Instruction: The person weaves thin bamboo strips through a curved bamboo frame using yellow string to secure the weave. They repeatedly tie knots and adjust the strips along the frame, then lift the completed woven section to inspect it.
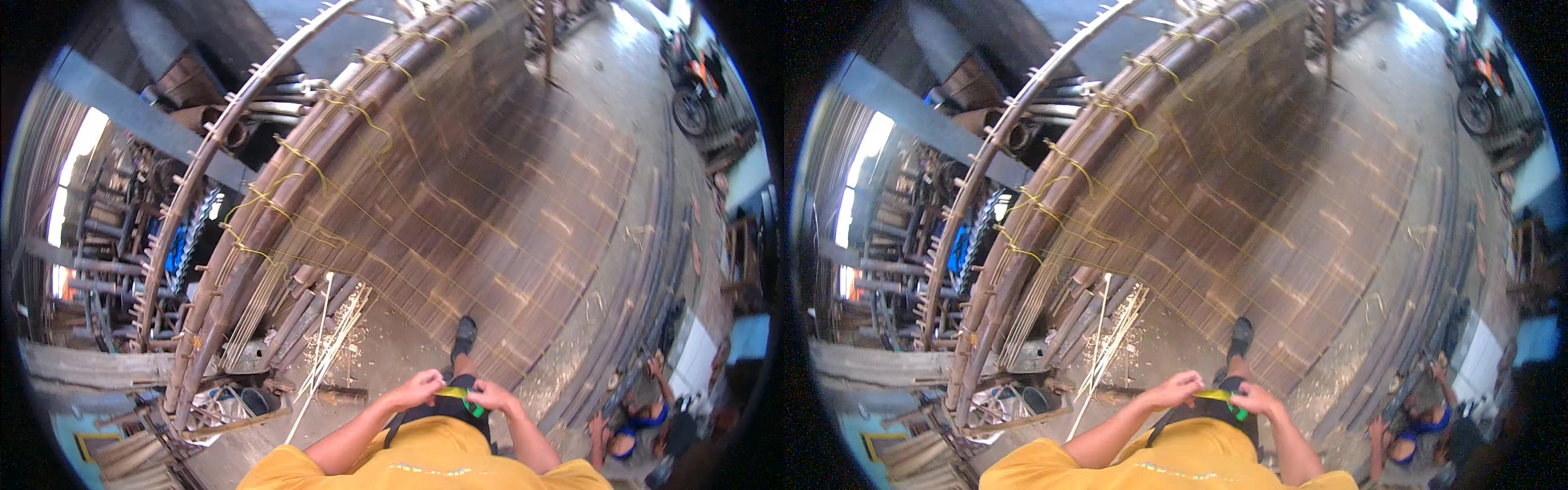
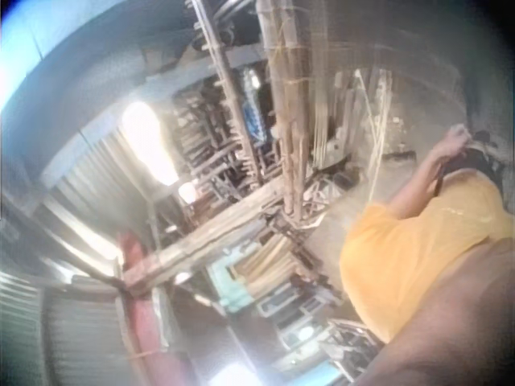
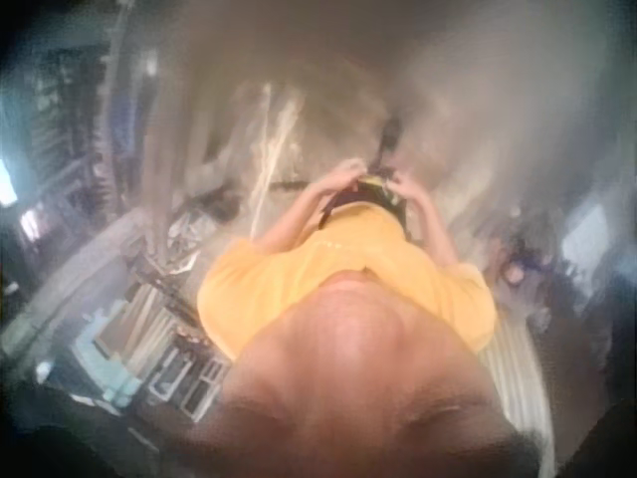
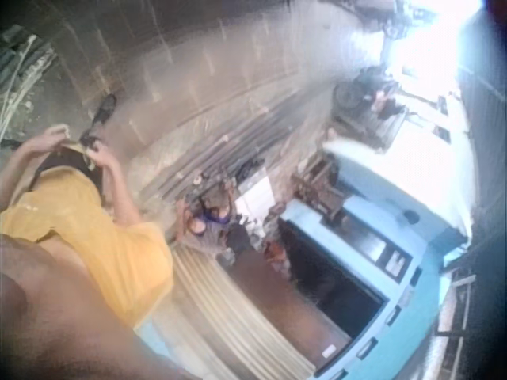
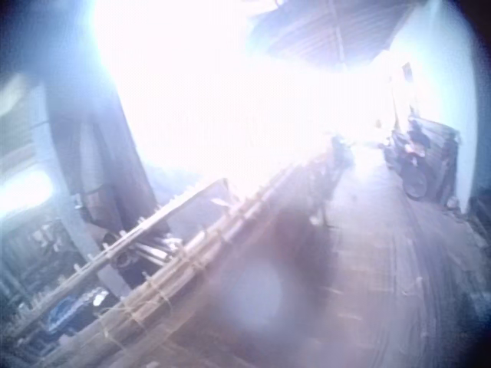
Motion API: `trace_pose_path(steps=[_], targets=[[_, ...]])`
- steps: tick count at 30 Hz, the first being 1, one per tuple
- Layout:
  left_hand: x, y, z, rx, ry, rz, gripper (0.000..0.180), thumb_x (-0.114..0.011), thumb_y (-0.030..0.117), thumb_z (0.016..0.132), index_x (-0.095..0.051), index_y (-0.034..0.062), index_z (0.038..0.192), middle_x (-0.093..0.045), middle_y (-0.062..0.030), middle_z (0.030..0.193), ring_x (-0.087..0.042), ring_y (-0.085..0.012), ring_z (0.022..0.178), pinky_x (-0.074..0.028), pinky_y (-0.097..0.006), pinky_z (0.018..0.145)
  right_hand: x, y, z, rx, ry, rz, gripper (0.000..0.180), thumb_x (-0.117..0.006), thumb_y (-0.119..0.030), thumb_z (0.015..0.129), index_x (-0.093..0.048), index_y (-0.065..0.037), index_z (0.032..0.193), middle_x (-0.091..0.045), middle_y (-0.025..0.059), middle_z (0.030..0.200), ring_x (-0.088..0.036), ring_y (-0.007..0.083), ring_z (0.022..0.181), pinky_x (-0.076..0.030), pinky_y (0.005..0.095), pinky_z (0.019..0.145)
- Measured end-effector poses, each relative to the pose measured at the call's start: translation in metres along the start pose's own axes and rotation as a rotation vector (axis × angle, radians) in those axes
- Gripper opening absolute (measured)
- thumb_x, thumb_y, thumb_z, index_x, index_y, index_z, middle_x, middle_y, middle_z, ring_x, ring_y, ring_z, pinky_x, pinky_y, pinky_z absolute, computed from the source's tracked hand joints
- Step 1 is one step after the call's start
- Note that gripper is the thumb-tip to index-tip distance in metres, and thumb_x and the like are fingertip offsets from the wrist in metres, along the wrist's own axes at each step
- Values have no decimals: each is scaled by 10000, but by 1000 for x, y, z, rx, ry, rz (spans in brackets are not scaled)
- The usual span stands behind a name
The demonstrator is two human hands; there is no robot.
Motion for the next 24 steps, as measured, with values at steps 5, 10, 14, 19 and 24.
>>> trace_pose_path(steps=[5,10,14,19,24], targets=[[136,72,-26,-126,400,-278,120,-630,242,969,-561,145,953,-540,47,859,-548,-77,780,-513,-276,568,14,-100,10,436,-86,89,367,-570,-344,949,-655,-62,1168,-671,172,1097,-627,311,1073,-489,409,937],[236,142,-38,-501,670,-243,126,-650,181,954,-568,120,1029,-534,52,896,-493,-45,822,-452,-232,685,43,-213,97,643,-159,-100,344,-500,-346,1039,-652,-43,1099,-618,120,975,-606,221,967,-483,370,855],[301,206,-63,-623,825,-182,201,-624,195,1001,-588,64,1150,-553,47,920,-511,-60,789,-459,-231,722,71,-297,189,672,-34,71,269,-487,-263,1038,-645,-46,1023,-638,76,914,-605,172,884,-489,348,815],[425,208,-120,-499,1412,539,291,-596,224,1008,-624,-7,1183,-658,-116,1082,-638,-196,1004,-503,-318,897,57,-367,275,626,-10,20,274,-487,-260,1036,-654,-43,1022,-640,73,878,-601,169,852,-488,333,800],[493,182,-104,-255,1486,805,503,-594,301,939,-559,-56,1291,-594,-273,1236,-563,-413,1166,-434,-466,1043,-26,-371,359,572,-113,234,261,-492,-238,1051,-643,-25,1064,-613,28,910,-561,140,875,-472,307,813]])
Point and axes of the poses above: each hand's wrist, its own z-axis towards the middle knuckle, its own x-axis out of the back of the hand, y = z × x, the point moved 6 cm from there along z, towards the middle knuckle
